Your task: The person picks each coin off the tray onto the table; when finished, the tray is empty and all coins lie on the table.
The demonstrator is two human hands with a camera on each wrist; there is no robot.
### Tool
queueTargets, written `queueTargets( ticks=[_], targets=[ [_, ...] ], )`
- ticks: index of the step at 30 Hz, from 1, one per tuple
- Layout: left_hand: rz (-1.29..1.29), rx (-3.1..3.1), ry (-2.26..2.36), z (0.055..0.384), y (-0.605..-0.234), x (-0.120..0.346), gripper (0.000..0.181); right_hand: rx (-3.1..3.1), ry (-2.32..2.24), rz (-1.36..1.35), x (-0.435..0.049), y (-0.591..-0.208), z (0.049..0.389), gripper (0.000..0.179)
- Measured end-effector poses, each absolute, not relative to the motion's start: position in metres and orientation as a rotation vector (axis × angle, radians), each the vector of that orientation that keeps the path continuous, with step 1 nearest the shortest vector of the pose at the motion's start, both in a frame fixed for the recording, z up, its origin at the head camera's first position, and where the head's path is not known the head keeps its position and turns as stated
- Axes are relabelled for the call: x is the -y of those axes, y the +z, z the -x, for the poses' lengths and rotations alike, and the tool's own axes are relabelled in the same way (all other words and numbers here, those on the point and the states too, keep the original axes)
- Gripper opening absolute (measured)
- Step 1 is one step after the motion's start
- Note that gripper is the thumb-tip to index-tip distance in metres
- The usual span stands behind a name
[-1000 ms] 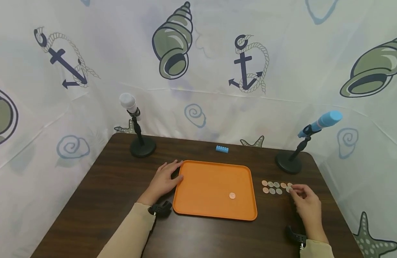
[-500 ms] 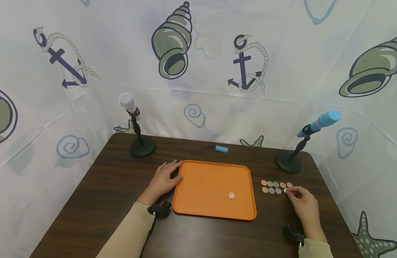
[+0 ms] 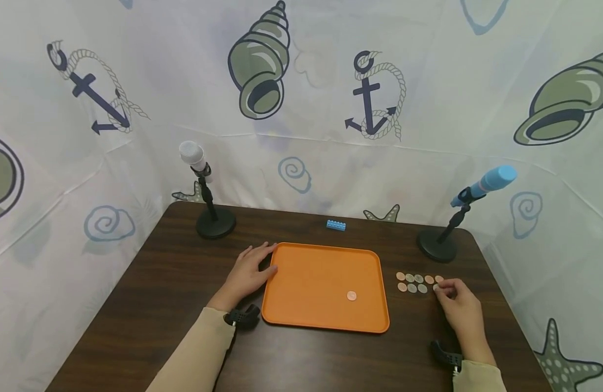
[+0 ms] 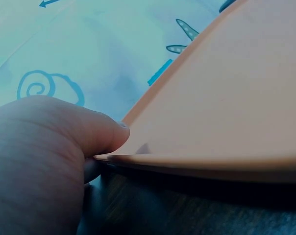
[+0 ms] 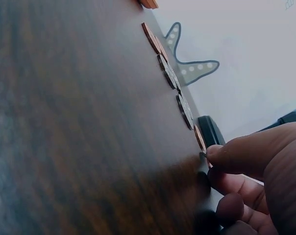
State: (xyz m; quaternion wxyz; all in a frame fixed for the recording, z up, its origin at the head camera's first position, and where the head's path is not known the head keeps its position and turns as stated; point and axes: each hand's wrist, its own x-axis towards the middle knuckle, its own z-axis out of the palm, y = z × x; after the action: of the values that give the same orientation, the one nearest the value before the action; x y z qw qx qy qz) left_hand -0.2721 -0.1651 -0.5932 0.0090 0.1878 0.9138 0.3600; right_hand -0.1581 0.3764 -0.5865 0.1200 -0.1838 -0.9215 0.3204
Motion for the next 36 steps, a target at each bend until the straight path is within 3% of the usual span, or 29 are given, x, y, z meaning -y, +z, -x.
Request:
queueTargets(
  ticks=[4, 10, 16, 25, 31, 36],
  targets=[
    [-0.59, -2.854, 1.125, 0.272, -0.593, 0.166, 0.066, 2.703, 0.965, 0.576, -0.376, -0.585, 0.159, 0.028],
    [-0.59, -2.854, 1.134, 0.272, -0.593, 0.166, 0.066, 2.748, 0.904, 0.533, -0.375, -0.586, 0.161, 0.02],
    [-0.602, -2.862, 1.132, 0.274, -0.595, 0.167, 0.066, 2.75, 0.895, 0.508, -0.377, -0.583, 0.162, 0.023],
    [-0.596, -2.87, 1.134, 0.273, -0.596, 0.167, 0.066, 2.438, 1.273, 0.632, -0.37, -0.585, 0.16, 0.026],
    [-0.609, -2.866, 1.131, 0.273, -0.595, 0.165, 0.066, 2.478, 1.399, 0.355, -0.344, -0.557, 0.158, 0.025],
    [-0.596, -2.866, 1.127, 0.272, -0.595, 0.166, 0.066, 2.82, 1.382, -0.207, -0.3, -0.514, 0.165, 0.022]
  ],
)
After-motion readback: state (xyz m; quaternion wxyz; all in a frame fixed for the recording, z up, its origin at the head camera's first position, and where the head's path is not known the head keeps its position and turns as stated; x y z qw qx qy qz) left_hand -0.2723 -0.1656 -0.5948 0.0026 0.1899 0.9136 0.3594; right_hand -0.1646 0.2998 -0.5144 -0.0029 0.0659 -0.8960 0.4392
